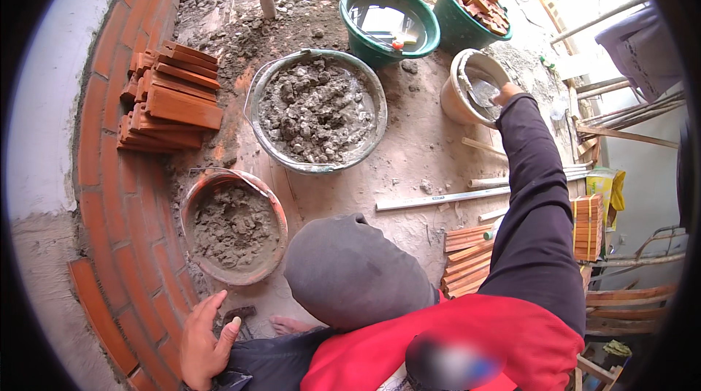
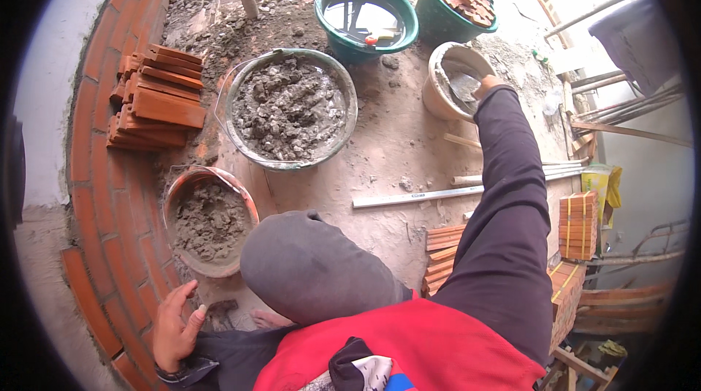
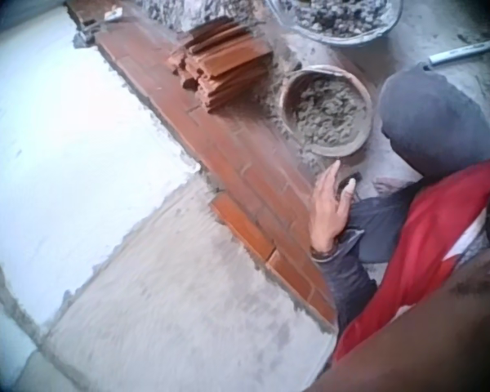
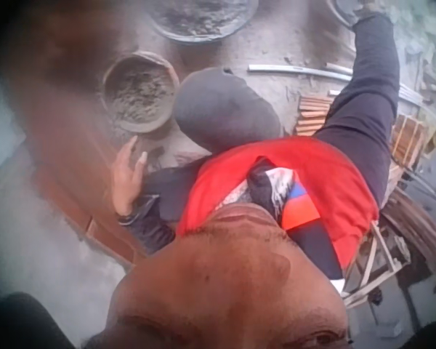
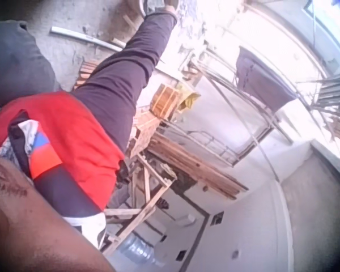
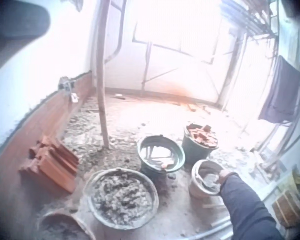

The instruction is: The person applies mortar to bricks with a trowel and places them on a wall, tapping them with a hammer to align them with a string line.

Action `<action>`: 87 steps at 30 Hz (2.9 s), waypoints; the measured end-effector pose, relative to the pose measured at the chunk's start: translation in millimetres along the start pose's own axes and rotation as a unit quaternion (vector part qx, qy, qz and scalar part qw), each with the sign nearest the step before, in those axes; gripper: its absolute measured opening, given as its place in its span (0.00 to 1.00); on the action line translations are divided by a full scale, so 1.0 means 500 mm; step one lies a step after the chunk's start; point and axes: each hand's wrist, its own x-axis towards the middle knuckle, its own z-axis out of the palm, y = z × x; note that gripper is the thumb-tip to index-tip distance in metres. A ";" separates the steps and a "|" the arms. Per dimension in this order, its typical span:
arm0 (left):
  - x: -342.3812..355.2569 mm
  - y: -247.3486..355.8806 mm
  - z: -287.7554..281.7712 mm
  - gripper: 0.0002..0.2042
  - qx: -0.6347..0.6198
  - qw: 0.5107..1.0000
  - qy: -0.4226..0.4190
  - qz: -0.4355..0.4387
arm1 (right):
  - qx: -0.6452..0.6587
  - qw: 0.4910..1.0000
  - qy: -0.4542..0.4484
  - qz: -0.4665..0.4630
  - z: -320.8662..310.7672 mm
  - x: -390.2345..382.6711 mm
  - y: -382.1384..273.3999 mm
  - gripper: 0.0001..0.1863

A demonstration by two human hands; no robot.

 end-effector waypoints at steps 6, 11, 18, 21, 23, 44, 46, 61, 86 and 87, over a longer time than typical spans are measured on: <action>-0.019 0.029 0.004 0.24 -0.009 1.000 -0.022 -0.006 | 0.256 0.963 -0.078 0.036 0.036 -0.086 0.081 0.16; 0.008 0.066 0.037 0.23 -0.007 0.999 -0.011 0.033 | 0.423 0.900 -0.055 0.094 0.004 -0.192 0.116 0.10; -0.035 0.061 0.085 0.26 -0.058 0.983 -0.005 0.172 | 0.282 0.952 0.080 -0.088 -0.081 -0.179 0.201 0.10; -0.026 0.069 0.149 0.26 -0.090 0.967 -0.010 0.239 | 0.153 0.955 0.171 -0.187 -0.110 -0.194 0.315 0.09; -0.058 0.054 0.170 0.24 -0.064 0.977 -0.004 0.204 | 0.356 0.927 0.068 -0.096 -0.168 -0.239 0.148 0.14; -0.198 -0.023 0.230 0.20 -0.045 0.963 0.195 0.182 | -0.013 0.600 -0.012 -0.800 -0.624 -1.200 -0.980 0.12; -0.197 -0.020 0.227 0.20 -0.047 0.959 0.195 0.197 | -0.049 0.554 -0.048 -0.830 -0.625 -1.224 -1.030 0.12; -0.222 -0.054 0.232 0.24 -0.035 0.936 0.246 0.248 | -0.071 0.652 -0.277 -0.702 -0.736 -1.202 -1.232 0.08; -0.203 -0.073 0.198 0.23 -0.048 0.953 0.185 0.237 | -0.101 0.606 -0.091 -0.783 -0.697 -1.165 -1.199 0.07; -0.202 -0.072 0.192 0.23 -0.050 0.956 0.168 0.236 | -0.082 0.616 -0.094 -0.778 -0.701 -1.158 -1.197 0.07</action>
